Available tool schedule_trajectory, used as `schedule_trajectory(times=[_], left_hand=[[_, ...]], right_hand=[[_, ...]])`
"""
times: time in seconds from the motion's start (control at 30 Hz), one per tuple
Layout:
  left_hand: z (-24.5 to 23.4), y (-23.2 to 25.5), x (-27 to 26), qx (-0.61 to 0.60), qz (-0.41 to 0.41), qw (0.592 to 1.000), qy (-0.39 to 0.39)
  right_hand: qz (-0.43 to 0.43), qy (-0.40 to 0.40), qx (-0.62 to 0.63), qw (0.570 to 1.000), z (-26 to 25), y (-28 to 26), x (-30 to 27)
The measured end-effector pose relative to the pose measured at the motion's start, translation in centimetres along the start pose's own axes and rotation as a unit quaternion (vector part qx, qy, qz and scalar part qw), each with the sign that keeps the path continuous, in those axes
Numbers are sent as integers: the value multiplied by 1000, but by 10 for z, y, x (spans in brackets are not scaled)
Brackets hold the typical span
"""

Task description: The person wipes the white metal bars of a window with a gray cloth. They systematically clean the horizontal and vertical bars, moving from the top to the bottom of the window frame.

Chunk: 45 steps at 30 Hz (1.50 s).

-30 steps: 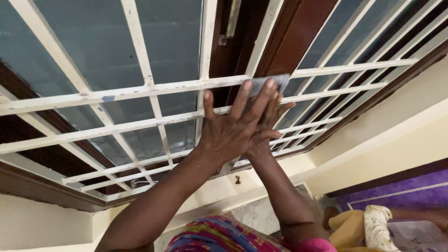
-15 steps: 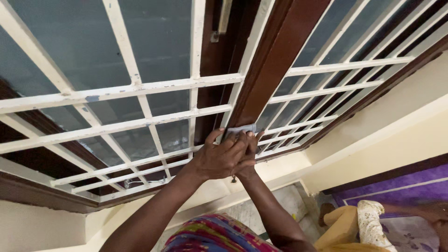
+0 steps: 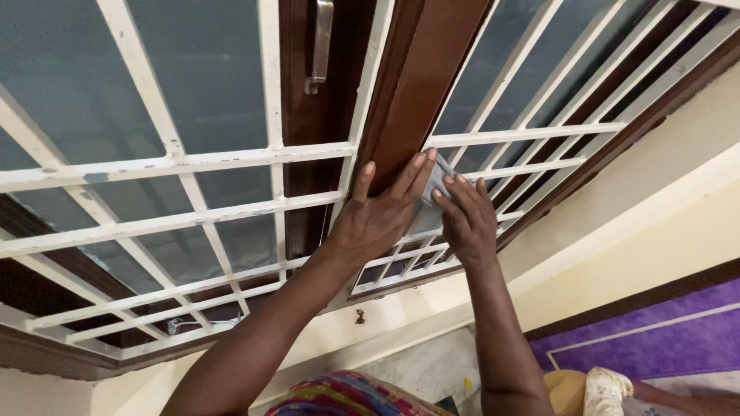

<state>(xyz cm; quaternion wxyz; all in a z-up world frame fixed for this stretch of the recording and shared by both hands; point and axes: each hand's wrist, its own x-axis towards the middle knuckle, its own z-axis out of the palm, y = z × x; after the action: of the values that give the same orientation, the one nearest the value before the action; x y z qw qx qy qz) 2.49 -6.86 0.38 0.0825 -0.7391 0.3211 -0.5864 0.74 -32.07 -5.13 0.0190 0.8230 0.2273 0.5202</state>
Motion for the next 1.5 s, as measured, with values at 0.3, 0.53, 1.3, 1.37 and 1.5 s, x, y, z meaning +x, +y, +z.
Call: schedule_trajectory(times=[0.3, 0.53, 1.3, 1.37, 1.5], left_hand=[[7, 16, 0, 78, -34, 996, -17], [14, 21, 0, 60, -56, 997, -2], [21, 28, 0, 66, -57, 996, -6], [18, 30, 3, 76, -67, 995, 4], [15, 29, 0, 67, -65, 995, -19]], right_hand=[[131, 141, 46, 980, -17, 87, -33], [46, 129, 11, 991, 21, 20, 12], [107, 246, 123, 956, 25, 105, -41], [49, 204, 122, 970, 34, 64, -23], [-24, 85, 173, 981, 18, 4, 13]])
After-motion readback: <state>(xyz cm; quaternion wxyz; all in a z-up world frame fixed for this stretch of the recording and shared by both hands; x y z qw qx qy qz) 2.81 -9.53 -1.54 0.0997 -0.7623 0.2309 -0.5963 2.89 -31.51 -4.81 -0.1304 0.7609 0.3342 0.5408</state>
